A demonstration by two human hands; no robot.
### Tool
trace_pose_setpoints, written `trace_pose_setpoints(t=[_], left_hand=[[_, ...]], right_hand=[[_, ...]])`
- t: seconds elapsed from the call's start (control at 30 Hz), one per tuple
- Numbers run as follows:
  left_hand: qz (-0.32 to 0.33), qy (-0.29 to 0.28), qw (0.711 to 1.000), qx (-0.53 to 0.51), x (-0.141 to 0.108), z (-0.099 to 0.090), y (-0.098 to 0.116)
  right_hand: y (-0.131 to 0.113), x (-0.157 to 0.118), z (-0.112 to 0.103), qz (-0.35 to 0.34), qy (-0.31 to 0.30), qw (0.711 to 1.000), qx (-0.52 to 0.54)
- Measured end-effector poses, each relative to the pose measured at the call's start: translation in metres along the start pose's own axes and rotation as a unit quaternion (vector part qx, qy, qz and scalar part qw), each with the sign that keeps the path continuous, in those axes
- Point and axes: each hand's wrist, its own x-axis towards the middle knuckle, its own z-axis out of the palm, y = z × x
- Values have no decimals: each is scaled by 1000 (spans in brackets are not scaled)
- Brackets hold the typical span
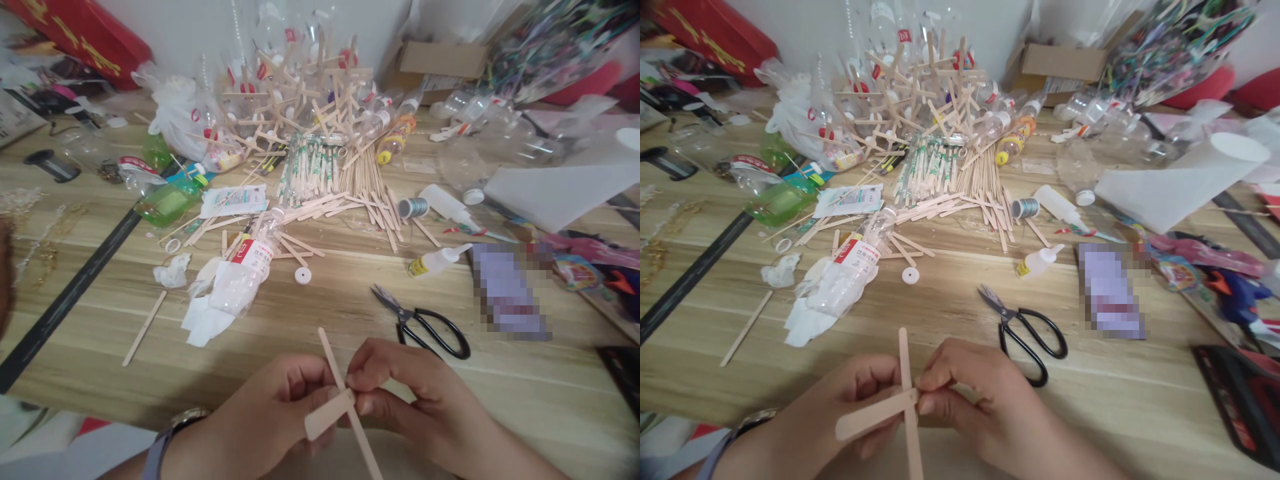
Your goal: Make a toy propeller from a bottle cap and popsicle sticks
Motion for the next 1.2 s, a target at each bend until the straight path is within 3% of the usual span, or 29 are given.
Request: trace_pose_setpoints(t=[0.1, 0.3, 0.7, 1.03, 1.2], left_hand=[[-3, 10, 1000, 11, 0, -1, 0], [7, 25, 999, 24, 2, -2, 0], [34, 10, 996, 81, -1, -7, -8], [28, 27, 994, 107, 1, -3, -8], [15, 37, 994, 98, 2, -1, -9]], right_hand=[[-2, 2, -3, -9, -3, 1000, -22], [-10, 9, -4, -33, 59, 992, -102], [-18, 7, 5, -78, 51, 972, -214], [-23, 9, -1, -78, -36, 958, -274], [-18, 9, 1, -69, -42, 957, -278]])
